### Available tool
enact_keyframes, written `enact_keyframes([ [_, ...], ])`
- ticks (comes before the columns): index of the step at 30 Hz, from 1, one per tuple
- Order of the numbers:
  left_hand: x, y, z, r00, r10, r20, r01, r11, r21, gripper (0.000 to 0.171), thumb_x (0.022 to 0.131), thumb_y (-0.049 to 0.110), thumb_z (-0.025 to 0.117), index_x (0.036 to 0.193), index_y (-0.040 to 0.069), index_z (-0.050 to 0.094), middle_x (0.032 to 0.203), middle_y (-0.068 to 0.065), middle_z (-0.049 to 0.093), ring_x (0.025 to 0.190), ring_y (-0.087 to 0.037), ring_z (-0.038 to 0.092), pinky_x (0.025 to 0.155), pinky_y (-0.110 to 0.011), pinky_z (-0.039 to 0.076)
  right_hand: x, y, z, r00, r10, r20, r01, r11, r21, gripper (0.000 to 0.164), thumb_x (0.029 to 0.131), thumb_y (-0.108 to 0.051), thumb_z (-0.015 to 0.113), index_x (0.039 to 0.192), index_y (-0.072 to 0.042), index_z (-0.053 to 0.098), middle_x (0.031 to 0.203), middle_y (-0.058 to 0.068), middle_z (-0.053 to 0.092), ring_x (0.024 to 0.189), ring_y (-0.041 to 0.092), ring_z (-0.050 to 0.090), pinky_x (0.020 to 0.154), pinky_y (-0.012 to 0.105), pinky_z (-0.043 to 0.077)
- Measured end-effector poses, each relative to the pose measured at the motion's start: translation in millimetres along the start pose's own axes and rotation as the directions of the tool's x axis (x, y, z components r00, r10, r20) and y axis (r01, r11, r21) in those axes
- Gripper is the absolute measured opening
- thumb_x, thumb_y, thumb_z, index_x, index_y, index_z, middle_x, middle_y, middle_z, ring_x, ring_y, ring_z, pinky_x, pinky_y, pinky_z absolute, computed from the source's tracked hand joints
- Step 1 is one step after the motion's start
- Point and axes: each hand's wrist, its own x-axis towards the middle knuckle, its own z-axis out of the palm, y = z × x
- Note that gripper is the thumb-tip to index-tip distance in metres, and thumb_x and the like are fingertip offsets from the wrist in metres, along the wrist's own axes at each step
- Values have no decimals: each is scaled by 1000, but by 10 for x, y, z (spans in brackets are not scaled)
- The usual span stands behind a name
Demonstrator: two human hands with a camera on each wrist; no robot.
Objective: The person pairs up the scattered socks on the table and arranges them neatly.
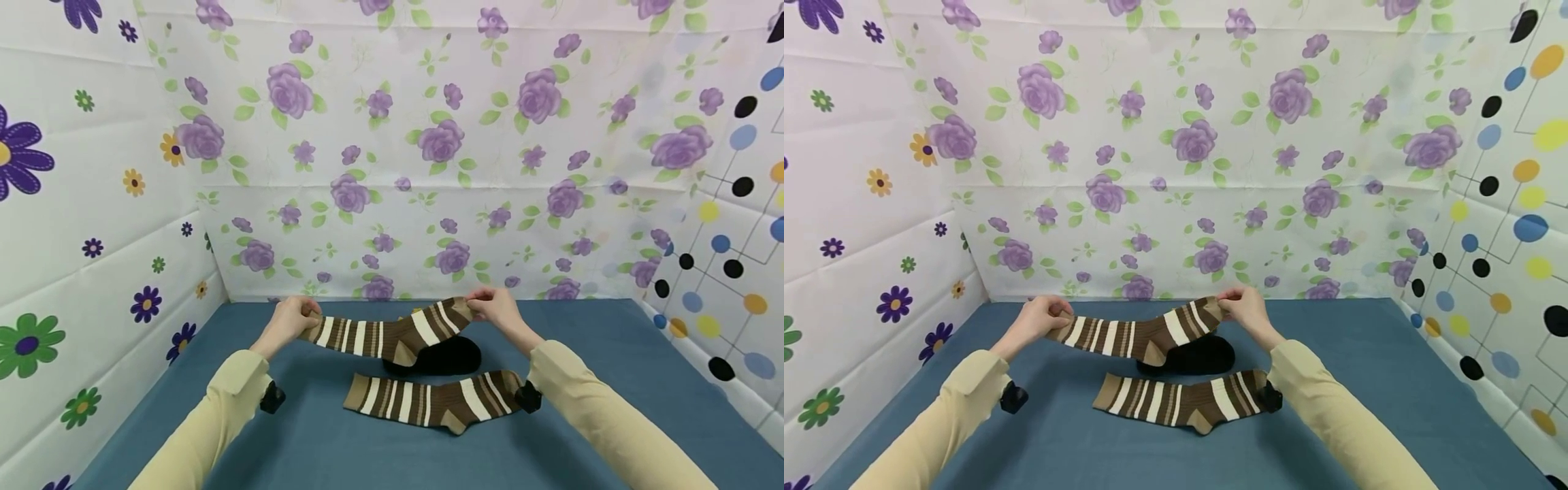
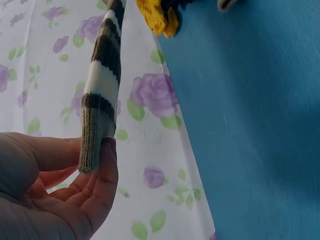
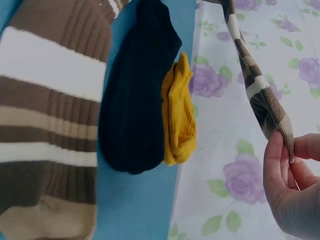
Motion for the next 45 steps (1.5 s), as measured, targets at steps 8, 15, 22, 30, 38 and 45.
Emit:
enact_keyframes([
  [8, -4, 33, 117, 1000, 2, 25, -2, 1000, -19, 11, 84, 1, 62, 95, -2, 62, 87, -11, 55, 81, -28, 52, 68, -43, 44, -105, 97, -140, 1000, 11, 18, -11, 1000, 0, 21, 88, -5, 58, 103, 10, 59, 94, 15, 59, 80, 22, 57, 68, 34, 50],
  [15, -53, 72, 177, 997, 26, 76, -22, 998, -53, 12, 83, 0, 63, 94, -2, 62, 85, -9, 55, 79, -26, 53, 66, -40, 45, -202, 131, -229, 999, 42, 23, -42, 999, 30, 26, 87, -5, 60, 108, 10, 54, 87, 13, 57, 75, 19, 57, 66, 34, 51],
  [22, -76, 79, 225, 994, 37, 103, -30, 997, -69, 11, 82, 0, 63, 93, -2, 63, 81, -6, 55, 76, -23, 53, 64, -38, 46, -309, 141, -325, 994, 88, 70, -91, 995, 31, 32, 88, -5, 58, 114, 12, 52, 94, 15, 57, 80, 20, 58, 70, 35, 50],
  [30, -83, 83, 237, 989, 43, 141, -28, 994, -108, 11, 81, -1, 65, 92, -1, 63, 78, -5, 56, 71, -21, 54, 59, -35, 46, -401, 155, -422, 986, 112, 122, -117, 993, 32, 32, 87, -8, 61, 111, 12, 54, 94, 15, 57, 78, 20, 58, 69, 35, 50],
  [38, -139, 131, 238, 979, 57, 193, -25, 987, -161, 14, 81, -1, 65, 95, -4, 62, 77, -7, 56, 65, -21, 54, 57, -35, 46, -462, 168, -500, 972, 142, 185, -146, 989, 7, 34, 87, -7, 61, 113, 14, 53, 94, 15, 57, 73, 22, 59, 67, 35, 50],
  [45, -107, 50, 321, 962, 103, 252, -42, 971, -236, 14, 81, 7, 68, 94, 2, 64, 76, -6, 56, 64, -20, 54, 58, -38, 48, -492, 223, -594, 958, 180, 225, -179, 984, -26, 32, 84, -5, 63, 109, 14, 56, 87, 15, 57, 72, 24, 60, 66, 36, 50],
])
